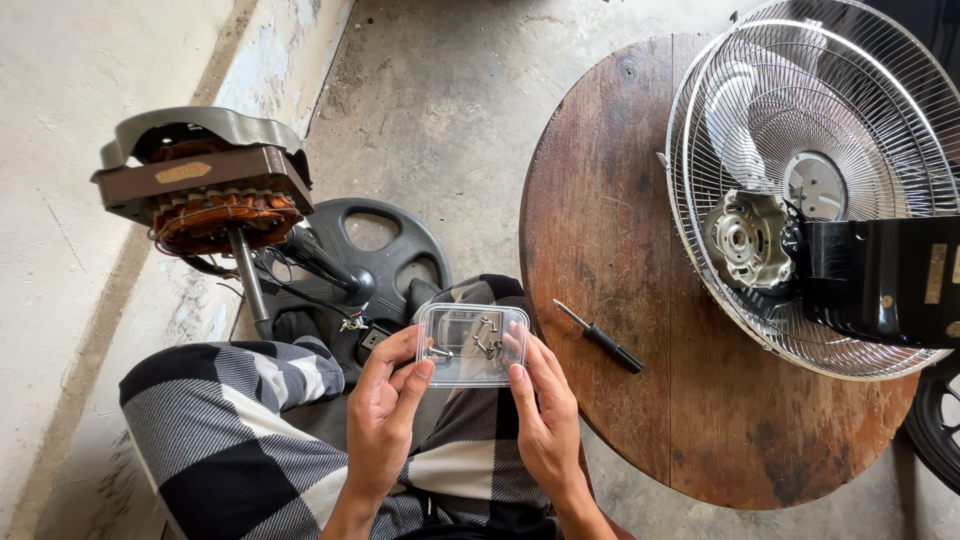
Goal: The person sits on the floor and reassembles an electric fan motor. They attach a metal housing to the motor, insert and tighten screws with a screwdriver, and handle small parts from a plastic container.
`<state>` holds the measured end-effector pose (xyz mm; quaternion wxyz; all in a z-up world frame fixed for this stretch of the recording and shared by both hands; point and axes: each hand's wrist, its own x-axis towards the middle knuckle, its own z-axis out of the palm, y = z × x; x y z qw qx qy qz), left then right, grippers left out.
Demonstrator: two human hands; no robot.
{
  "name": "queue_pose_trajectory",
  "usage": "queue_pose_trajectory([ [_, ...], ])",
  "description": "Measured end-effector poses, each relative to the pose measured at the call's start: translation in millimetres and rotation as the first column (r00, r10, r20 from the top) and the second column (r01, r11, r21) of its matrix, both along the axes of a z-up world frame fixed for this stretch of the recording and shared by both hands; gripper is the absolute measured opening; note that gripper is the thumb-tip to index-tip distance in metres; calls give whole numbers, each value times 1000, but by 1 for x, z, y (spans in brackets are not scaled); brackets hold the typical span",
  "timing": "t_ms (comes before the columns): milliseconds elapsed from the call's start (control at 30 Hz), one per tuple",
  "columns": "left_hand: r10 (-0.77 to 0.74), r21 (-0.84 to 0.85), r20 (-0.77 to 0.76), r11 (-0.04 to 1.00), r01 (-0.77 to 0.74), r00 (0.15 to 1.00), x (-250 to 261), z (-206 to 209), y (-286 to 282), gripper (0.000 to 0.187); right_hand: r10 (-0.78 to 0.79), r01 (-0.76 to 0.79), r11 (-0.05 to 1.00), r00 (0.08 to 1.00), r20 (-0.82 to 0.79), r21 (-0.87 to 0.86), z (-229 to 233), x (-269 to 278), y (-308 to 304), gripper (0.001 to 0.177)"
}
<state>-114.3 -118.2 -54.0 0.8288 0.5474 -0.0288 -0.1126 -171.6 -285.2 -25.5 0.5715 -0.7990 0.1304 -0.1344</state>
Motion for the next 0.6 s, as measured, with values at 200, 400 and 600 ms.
queue_pose_trajectory([
  [200, -36, 28, 22, 999, 35, 999, -1, 2, -6, 37, -16, 17, 999, 1000, 17, -49, 3, -2, -6, 38],
  [400, -91, 102, 68, 991, 84, 994, 1, 7, -15, 42, -64, 65, 996, 998, 18, -59, 6, -6, -16, 40],
  [600, -185, 154, 139, 974, 164, 973, 5, 18, -31, 50, -121, 124, 988, 992, 39, -91, 4, -12, -31, 39],
])
